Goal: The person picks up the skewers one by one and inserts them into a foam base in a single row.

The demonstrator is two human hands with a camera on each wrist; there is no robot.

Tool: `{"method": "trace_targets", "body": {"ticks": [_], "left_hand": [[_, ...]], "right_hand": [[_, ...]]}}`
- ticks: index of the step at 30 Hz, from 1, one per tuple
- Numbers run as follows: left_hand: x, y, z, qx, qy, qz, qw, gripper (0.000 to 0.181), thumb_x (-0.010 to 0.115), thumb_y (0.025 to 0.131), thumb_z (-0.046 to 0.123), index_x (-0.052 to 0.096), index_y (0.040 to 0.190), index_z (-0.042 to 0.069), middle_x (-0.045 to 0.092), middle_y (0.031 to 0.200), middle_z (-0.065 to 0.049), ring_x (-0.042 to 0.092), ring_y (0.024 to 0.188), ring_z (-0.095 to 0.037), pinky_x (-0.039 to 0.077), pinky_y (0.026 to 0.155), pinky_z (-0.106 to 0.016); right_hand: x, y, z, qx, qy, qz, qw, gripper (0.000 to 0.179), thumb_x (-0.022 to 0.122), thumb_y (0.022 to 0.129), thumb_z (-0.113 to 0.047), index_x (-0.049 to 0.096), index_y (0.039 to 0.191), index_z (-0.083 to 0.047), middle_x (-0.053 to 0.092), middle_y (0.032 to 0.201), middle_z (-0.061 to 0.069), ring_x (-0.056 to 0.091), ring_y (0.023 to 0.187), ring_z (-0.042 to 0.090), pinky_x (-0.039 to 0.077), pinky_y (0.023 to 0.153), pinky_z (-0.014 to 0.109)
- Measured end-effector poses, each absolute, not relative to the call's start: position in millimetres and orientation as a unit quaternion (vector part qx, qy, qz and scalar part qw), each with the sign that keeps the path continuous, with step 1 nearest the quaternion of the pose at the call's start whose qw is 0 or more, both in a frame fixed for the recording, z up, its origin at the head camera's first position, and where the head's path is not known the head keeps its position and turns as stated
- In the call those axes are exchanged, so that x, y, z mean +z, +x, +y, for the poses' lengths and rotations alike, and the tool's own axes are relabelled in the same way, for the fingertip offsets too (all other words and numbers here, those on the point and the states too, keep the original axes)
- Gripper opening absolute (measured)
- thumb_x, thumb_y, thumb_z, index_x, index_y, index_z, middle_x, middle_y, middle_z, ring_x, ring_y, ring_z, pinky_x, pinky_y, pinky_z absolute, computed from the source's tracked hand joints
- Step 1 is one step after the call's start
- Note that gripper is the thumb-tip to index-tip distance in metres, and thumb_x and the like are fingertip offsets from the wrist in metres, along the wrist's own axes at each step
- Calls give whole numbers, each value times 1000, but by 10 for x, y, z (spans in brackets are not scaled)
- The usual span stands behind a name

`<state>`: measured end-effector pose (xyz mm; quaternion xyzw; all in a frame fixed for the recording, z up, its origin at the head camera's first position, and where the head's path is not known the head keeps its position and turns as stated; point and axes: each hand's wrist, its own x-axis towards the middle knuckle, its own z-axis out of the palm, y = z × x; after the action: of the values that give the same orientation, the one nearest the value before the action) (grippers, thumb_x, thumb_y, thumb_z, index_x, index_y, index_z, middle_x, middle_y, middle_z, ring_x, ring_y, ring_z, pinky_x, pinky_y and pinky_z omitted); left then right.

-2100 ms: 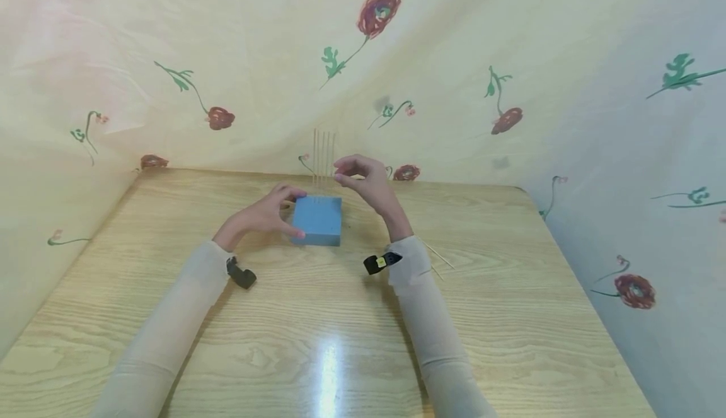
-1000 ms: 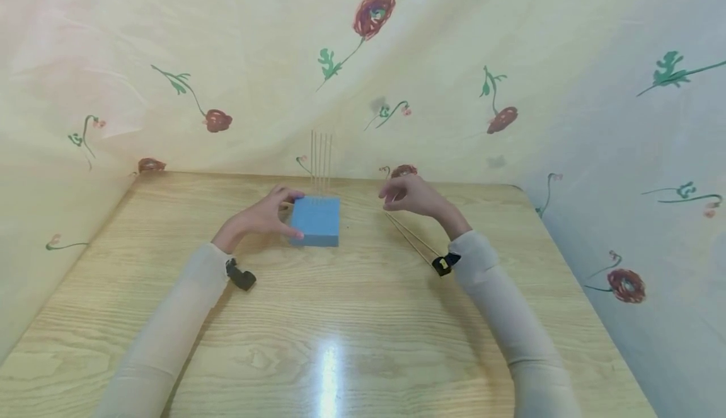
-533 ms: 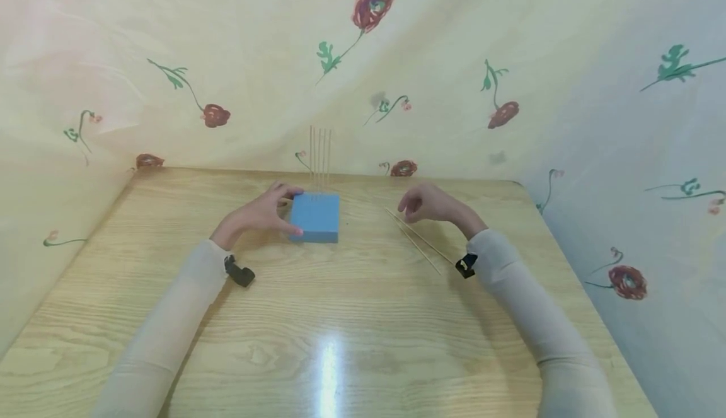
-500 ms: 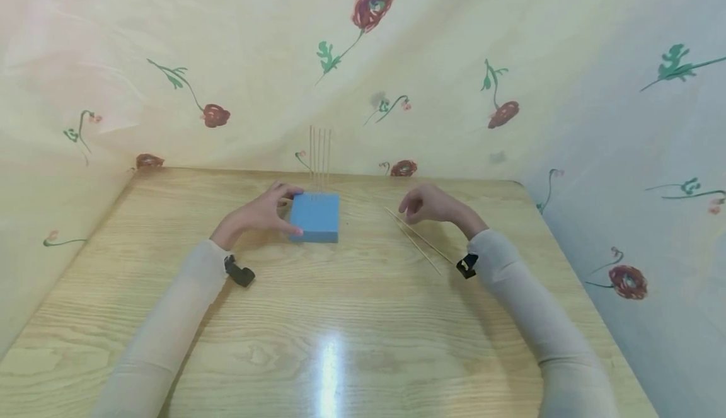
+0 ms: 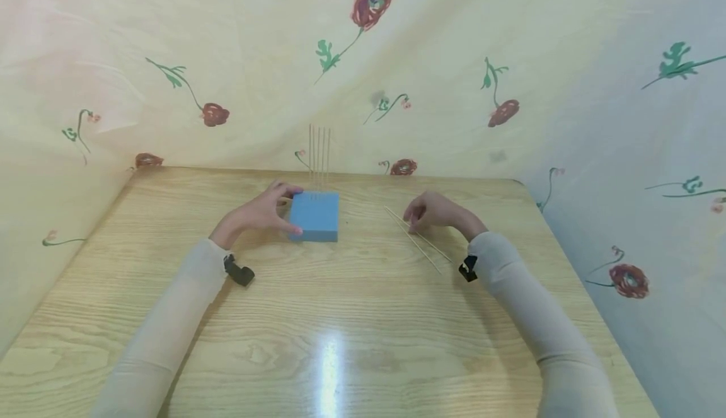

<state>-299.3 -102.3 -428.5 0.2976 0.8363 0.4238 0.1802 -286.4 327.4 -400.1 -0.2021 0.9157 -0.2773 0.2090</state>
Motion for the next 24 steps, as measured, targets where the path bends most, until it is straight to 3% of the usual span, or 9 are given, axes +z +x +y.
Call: {"method": "trace_targets", "body": {"ticks": [13, 24], "left_hand": [[-4281, -3006, -1029, 419, 295, 840, 179, 95, 88, 82, 31, 35, 157, 8, 24, 155, -16, 34, 141, -36, 36, 115, -58], [-4286, -3011, -1029, 421, 295, 839, 179, 93, 88, 82, 28, 35, 156, 7, 24, 155, -17, 34, 142, -38, 34, 115, -59]], "right_hand": [[-4043, -2855, 3277, -275, -186, 921, 204, 23, 84, 82, -3, 75, 102, 2, 70, 83, 11, 60, 74, 16, 50, 65, 22], [-3989, -2813, 3289, -287, -173, 921, 200, 18, 79, 83, 2, 75, 101, 6, 72, 85, 19, 63, 76, 18, 52, 64, 24]]}}
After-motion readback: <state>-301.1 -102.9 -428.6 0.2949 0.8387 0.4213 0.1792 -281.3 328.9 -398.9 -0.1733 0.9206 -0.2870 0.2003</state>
